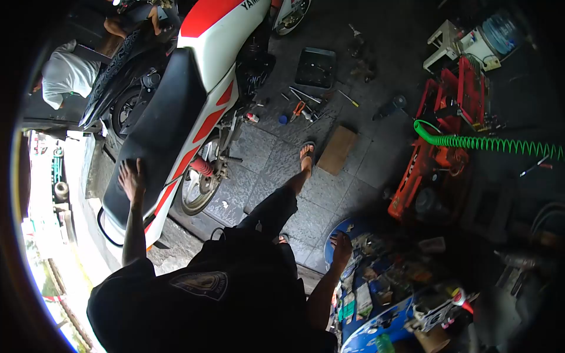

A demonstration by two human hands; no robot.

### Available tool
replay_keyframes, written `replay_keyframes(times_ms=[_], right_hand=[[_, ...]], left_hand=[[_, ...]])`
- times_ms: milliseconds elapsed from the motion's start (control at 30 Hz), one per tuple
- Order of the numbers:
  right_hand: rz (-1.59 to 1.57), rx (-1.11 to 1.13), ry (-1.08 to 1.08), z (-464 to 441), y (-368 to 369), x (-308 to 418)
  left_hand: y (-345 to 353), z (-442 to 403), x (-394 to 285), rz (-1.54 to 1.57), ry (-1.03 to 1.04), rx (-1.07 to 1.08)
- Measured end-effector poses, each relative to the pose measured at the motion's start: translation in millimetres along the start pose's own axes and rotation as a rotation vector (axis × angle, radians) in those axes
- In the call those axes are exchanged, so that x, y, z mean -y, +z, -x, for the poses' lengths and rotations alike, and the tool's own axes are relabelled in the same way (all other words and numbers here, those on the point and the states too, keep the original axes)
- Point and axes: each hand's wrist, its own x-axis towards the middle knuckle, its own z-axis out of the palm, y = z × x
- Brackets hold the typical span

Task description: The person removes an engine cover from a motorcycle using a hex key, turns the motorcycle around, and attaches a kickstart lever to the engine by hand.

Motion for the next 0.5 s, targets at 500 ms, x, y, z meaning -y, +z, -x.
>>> replay_keyframes(times_ms=[500], right_hand=[[0.498, 0.333, 0.513, -324.0, -30.4, 137.7]], left_hand=[[10.6, 16.7, -3.7, -0.135, -0.19, -0.037]])
